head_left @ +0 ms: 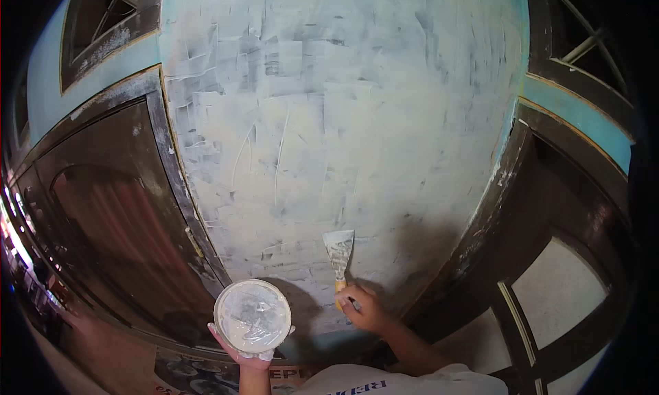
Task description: Apply wall putty or plaster to a wall using a spatula.
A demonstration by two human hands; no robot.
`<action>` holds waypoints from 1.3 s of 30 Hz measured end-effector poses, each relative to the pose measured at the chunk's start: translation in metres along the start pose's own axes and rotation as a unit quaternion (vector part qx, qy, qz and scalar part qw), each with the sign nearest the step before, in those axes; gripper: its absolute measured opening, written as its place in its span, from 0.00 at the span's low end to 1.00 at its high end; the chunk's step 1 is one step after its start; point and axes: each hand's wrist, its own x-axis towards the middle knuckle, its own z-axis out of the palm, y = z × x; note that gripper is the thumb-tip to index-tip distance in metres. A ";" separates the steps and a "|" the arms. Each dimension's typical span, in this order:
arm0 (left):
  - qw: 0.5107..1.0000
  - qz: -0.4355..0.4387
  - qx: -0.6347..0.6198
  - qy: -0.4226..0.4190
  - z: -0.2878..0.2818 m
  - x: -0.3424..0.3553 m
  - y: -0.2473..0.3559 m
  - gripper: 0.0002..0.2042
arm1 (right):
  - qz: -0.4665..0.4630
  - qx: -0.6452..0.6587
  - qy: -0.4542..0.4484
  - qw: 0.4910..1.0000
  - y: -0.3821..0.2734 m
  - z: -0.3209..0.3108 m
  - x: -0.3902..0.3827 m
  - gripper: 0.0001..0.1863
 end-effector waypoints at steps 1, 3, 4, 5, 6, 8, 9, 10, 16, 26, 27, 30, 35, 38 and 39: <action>0.999 -0.001 0.011 0.036 -0.005 -0.002 -0.001 0.36 | 0.003 -0.006 -0.001 1.000 0.001 -0.001 -0.008 0.09; 0.996 -0.007 0.025 0.087 -0.011 -0.005 0.000 0.35 | -0.030 -0.020 0.000 0.999 -0.023 -0.020 0.028 0.09; 0.998 -0.001 0.022 0.063 -0.008 -0.004 0.000 0.35 | -0.053 -0.025 0.011 0.998 -0.030 -0.028 0.044 0.09; 0.999 0.002 0.017 0.035 -0.006 -0.003 -0.003 0.34 | -0.050 -0.027 0.012 0.998 -0.035 -0.037 0.060 0.09; 0.994 0.086 0.065 0.002 -0.008 -0.005 -0.010 0.33 | -0.057 -0.038 0.027 0.997 -0.038 -0.042 0.075 0.09; 0.997 0.047 0.002 0.065 -0.003 -0.001 -0.012 0.33 | -0.061 -0.058 0.052 0.995 -0.037 -0.048 0.078 0.09; 0.990 0.014 -0.059 0.130 0.000 0.000 -0.012 0.34 | -0.002 -0.036 0.054 0.998 -0.032 -0.047 0.071 0.07; 0.967 0.093 -0.209 0.109 0.010 -0.001 -0.019 0.35 | 0.053 -0.011 0.053 0.997 -0.026 -0.042 0.065 0.05; 0.956 0.058 0.189 0.217 -0.025 -0.012 -0.015 0.37 | 0.008 -0.027 0.006 1.000 0.016 -0.004 -0.026 0.12; 0.794 0.174 -0.549 0.197 0.008 -0.012 -0.001 0.42 | -0.131 -0.024 -0.011 0.991 -0.089 -0.004 0.169 0.12; 0.793 0.174 -0.549 0.197 0.005 -0.014 0.000 0.42 | -0.140 -0.013 0.023 0.990 -0.094 -0.003 0.176 0.13; 0.937 0.046 -0.221 0.266 -0.009 -0.021 0.006 0.42 | -0.059 -0.042 -0.012 0.997 -0.092 0.007 0.171 0.10; 0.980 0.042 0.047 0.187 -0.031 -0.033 0.010 0.38 | -0.037 0.021 -0.044 0.998 -0.030 0.049 0.075 0.13; 0.963 0.054 0.126 0.233 -0.033 -0.031 0.014 0.39 | -0.098 0.002 -0.080 0.992 -0.044 0.043 0.066 0.10; 0.979 0.035 0.063 0.191 -0.029 -0.026 0.015 0.39 | -0.097 0.004 -0.081 0.992 -0.048 0.040 0.076 0.10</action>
